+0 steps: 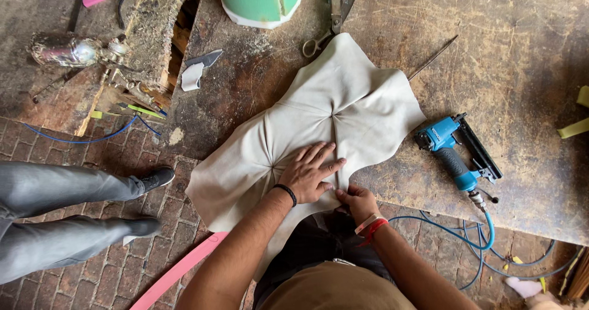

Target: The person staples a gray fabric over a foam-covered board, then replaces it with a beige fabric. They gather the beige fabric at two points to create tufting, then use a pneumatic staple gun to secure the fabric to the board edges.

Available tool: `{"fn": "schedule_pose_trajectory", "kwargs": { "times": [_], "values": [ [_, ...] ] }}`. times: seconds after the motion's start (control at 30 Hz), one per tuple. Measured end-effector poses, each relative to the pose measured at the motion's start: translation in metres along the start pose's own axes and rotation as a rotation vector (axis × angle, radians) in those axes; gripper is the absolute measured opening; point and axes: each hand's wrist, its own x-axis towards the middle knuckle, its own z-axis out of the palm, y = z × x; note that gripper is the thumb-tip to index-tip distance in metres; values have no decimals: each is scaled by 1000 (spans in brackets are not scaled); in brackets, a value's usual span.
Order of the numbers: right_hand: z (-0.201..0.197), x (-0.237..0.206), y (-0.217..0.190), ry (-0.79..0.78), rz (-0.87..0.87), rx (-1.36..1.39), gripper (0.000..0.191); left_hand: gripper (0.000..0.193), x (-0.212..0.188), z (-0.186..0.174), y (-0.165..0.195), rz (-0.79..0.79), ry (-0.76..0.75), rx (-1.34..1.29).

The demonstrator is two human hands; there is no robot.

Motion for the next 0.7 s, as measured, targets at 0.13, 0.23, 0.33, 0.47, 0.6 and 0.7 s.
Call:
{"fn": "schedule_pose_trajectory", "kwargs": {
  "times": [0.13,0.23,0.33,0.47,0.6,0.7],
  "values": [
    [-1,-3,-4,2,-12,-1,18,61,-2,-2,1,14,78,-68],
    [4,-11,-8,26,-51,75,16,52,-3,-5,2,-22,42,-131],
    [6,-16,-14,-18,-51,231,15,49,1,-7,5,-73,-25,-172],
    [0,-11,-17,-7,-12,228,12,53,5,-7,7,-71,-44,-137],
    [-10,1,-14,64,-50,288,15,57,5,-6,5,-39,-38,-117],
    [-10,5,-17,29,-41,241,17,55,4,-7,3,-35,-19,-123]
  ]
}}
